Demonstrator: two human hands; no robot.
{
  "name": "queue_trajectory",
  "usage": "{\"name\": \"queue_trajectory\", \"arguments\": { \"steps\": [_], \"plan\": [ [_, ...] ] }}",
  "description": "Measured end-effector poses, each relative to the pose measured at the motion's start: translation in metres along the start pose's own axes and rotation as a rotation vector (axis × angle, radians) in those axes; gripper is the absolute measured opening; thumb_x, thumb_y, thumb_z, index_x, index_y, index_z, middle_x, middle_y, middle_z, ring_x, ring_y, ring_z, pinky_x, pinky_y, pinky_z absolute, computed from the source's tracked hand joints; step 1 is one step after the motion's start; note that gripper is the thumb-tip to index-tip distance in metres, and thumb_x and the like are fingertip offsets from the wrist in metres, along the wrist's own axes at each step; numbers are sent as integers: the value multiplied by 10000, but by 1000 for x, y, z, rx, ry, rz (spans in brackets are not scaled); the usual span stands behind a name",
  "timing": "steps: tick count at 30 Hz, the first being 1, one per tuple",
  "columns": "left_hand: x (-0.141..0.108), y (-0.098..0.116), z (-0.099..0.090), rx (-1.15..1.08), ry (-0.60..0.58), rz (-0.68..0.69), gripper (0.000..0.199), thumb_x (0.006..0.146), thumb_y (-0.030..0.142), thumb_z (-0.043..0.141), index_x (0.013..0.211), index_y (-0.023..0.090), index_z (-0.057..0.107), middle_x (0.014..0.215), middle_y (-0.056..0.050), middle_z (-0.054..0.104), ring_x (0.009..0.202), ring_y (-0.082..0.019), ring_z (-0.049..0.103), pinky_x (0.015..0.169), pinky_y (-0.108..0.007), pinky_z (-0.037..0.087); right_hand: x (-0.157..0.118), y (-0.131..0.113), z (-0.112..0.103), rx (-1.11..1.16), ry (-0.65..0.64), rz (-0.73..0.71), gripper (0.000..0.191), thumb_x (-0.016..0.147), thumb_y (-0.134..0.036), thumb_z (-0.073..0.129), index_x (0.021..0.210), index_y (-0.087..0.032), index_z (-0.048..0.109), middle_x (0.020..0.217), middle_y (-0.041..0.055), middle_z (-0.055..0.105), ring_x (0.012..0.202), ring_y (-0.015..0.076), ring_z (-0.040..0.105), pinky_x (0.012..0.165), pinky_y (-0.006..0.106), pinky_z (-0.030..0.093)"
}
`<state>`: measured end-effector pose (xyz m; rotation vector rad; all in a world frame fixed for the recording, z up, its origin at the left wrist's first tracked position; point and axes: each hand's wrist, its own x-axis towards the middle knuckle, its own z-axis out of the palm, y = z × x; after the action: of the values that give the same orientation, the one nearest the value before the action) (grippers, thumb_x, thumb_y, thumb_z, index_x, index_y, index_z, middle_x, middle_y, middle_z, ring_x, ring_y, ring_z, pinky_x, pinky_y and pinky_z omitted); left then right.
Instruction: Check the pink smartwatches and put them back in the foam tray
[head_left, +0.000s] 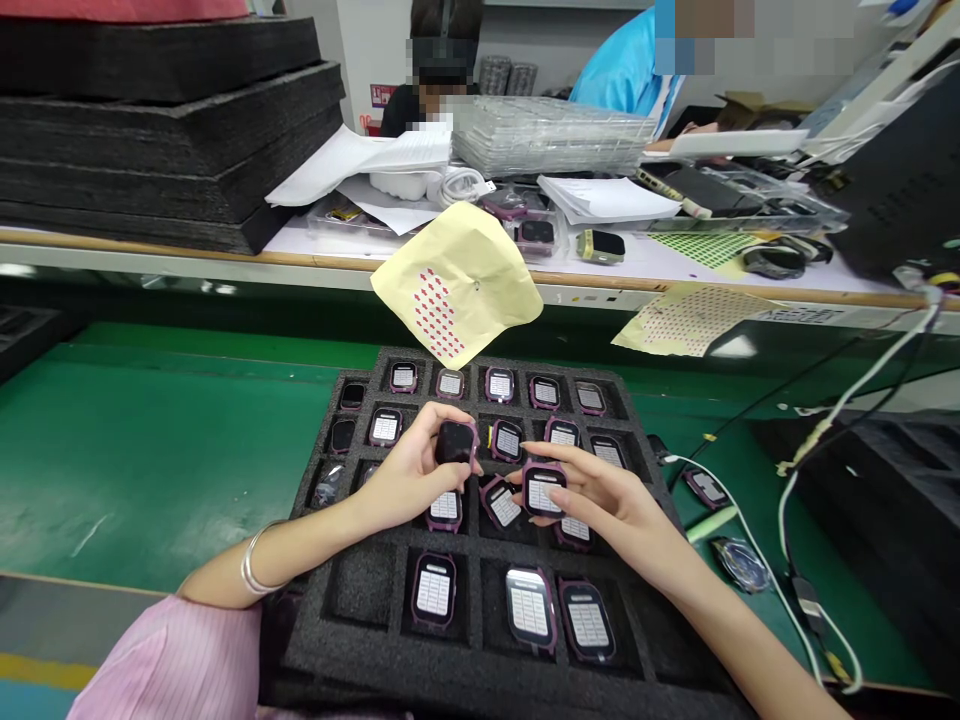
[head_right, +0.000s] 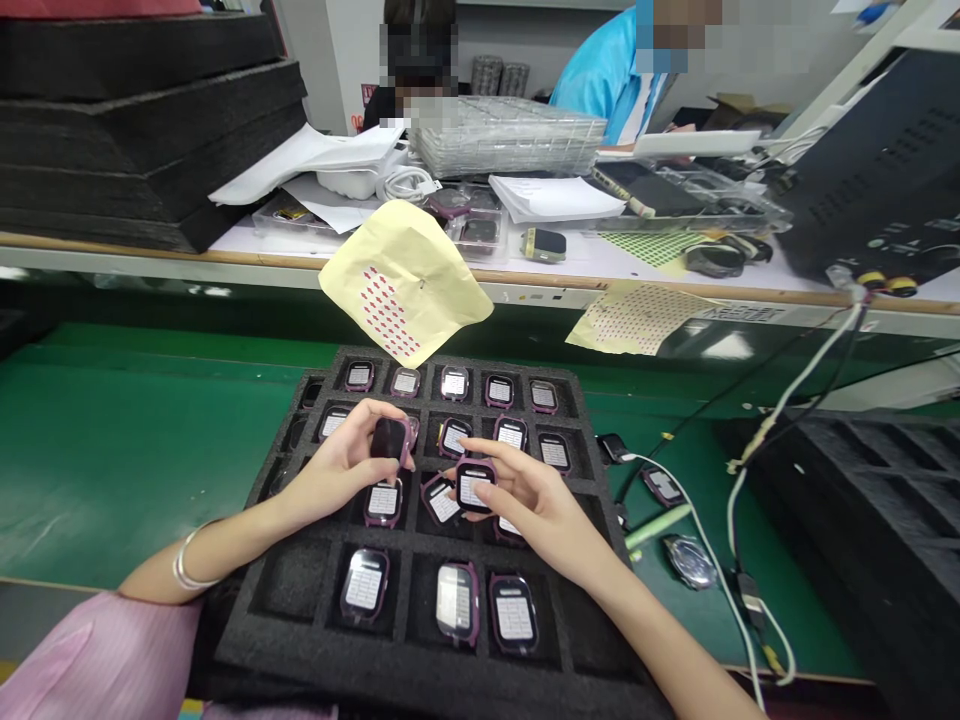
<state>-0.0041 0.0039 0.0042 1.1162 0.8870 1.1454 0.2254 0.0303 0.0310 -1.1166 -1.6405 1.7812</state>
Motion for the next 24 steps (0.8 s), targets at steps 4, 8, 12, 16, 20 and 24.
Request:
{"name": "queue_trajectory", "arguments": {
  "steps": [4, 8, 12, 16, 20, 24],
  "plan": [
    [0, -2, -3, 202, 73, 72, 273, 757, 124, 601, 966, 207, 444, 892, 1, 466, 825, -137, 480, 723, -255, 416, 0, 0, 0, 21, -15, 2, 451, 858, -404, 636, 1262, -229, 534, 1201, 103, 619, 1090, 290, 606, 817, 404, 601],
    [-1, -3, -7, 328, 48, 114, 236, 746, 81, 548, 913, 204, 437, 855, 5, 441, 824, -149, 449, 761, -274, 382, 0, -1, 0, 20, -8, 9, 449, 851, -401, 647, 1253, -231, 543, 1171, 100, 639, 1065, 286, 621, 820, 406, 597],
    [-2, -3, -6, 386, 87, 153, 252, 755, 96, 545, 943, 212, 425, 886, -5, 439, 837, -159, 446, 768, -277, 379, 1, -1, 0, -1, -5, 15, 475, 845, -432, 644, 1259, -226, 535, 1162, 104, 643, 1062, 292, 622, 827, 421, 596],
    [-2, -4, -3, 382, 91, 175, 270, 781, 135, 569, 981, 216, 407, 925, -16, 452, 862, -162, 463, 786, -280, 389, 1, 0, 0, -12, -23, 11, 481, 859, -434, 626, 1277, -225, 516, 1170, 108, 637, 1074, 290, 614, 835, 427, 594],
    [-3, -3, -2, 408, 83, 204, 249, 786, 106, 543, 969, 213, 412, 918, -13, 458, 862, -156, 467, 792, -278, 391, 1, 0, 1, -5, -15, 10, 469, 862, -421, 627, 1275, -228, 516, 1171, 106, 637, 1093, 299, 604, 828, 422, 596],
    [-4, 0, -4, 491, 70, 170, 241, 766, 97, 525, 944, 208, 407, 867, 1, 455, 791, -146, 463, 741, -271, 393, 2, 0, 1, 11, -18, 7, 456, 866, -395, 630, 1274, -226, 518, 1157, 102, 647, 1071, 285, 616, 821, 409, 594]
  ]
}}
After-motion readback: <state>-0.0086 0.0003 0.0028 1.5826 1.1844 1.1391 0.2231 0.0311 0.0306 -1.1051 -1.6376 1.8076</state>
